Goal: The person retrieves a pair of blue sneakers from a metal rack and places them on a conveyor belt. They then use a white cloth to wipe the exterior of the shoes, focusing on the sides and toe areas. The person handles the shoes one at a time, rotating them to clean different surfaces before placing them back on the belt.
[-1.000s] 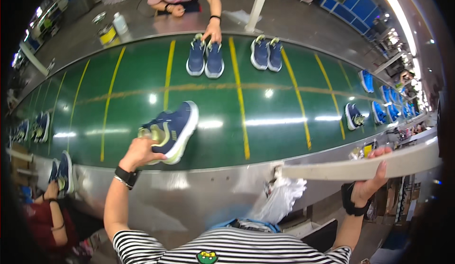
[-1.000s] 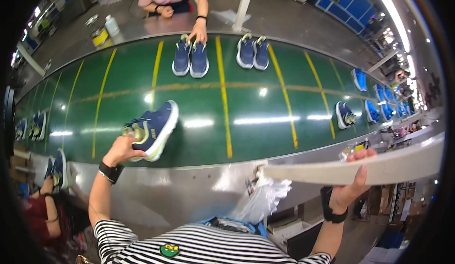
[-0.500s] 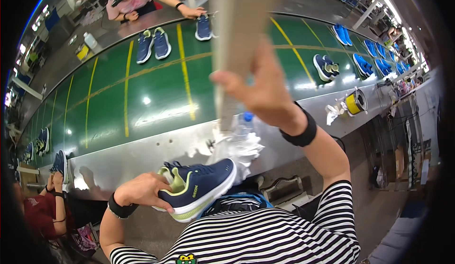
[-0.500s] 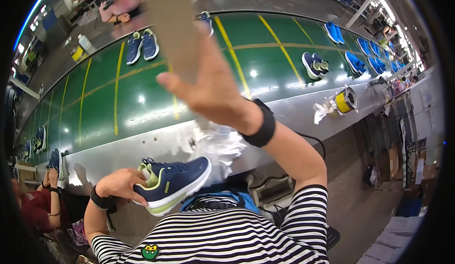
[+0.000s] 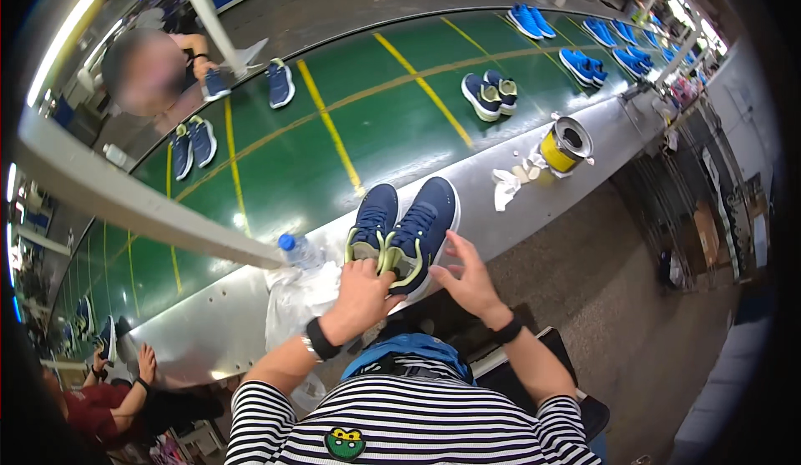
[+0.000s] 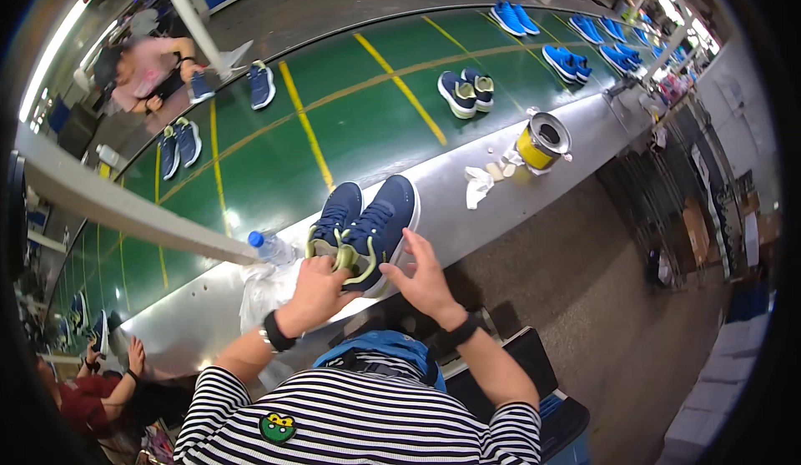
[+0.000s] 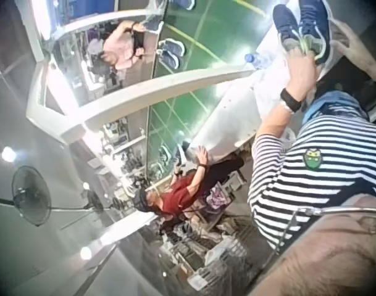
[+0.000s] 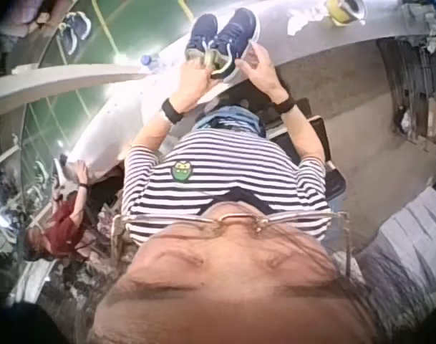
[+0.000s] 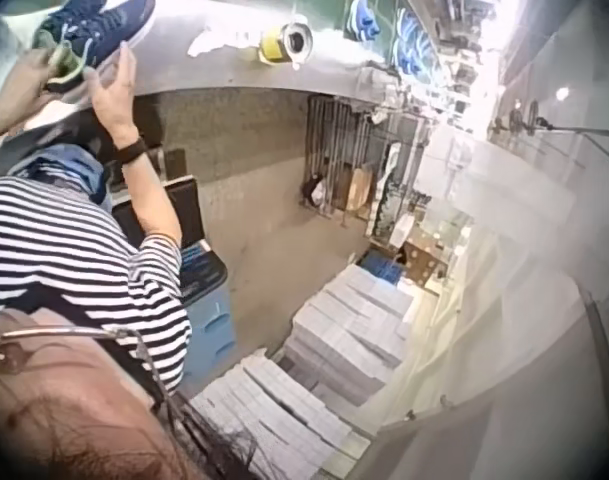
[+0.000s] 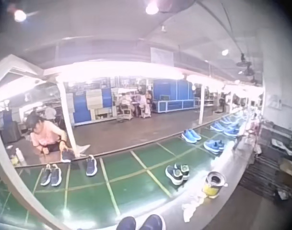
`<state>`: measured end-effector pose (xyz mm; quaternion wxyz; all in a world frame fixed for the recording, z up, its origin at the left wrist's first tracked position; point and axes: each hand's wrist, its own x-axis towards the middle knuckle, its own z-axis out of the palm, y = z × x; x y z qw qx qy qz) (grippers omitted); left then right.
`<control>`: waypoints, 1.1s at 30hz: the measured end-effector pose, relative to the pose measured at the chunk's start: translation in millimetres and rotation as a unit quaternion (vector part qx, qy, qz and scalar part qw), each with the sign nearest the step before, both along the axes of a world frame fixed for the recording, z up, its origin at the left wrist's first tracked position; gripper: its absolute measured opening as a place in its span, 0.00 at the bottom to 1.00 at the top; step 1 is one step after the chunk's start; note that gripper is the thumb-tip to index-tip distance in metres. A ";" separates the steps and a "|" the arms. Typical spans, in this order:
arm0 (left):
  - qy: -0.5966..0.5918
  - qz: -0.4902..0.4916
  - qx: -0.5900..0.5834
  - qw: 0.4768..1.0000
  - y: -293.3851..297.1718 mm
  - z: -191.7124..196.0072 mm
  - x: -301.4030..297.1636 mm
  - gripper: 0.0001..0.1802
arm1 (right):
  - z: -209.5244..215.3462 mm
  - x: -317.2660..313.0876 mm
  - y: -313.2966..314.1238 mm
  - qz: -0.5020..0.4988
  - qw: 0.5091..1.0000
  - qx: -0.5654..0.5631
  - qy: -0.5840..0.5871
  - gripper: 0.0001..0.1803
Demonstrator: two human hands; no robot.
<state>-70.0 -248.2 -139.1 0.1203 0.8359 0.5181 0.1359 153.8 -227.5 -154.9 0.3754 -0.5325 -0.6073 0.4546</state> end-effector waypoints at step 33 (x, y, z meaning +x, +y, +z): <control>-0.305 0.394 -0.365 0.787 89.1 -103.4 12.2 0.46 | -99.5 137.4 200.1 0.074 0.981 -0.158 -0.089 0.15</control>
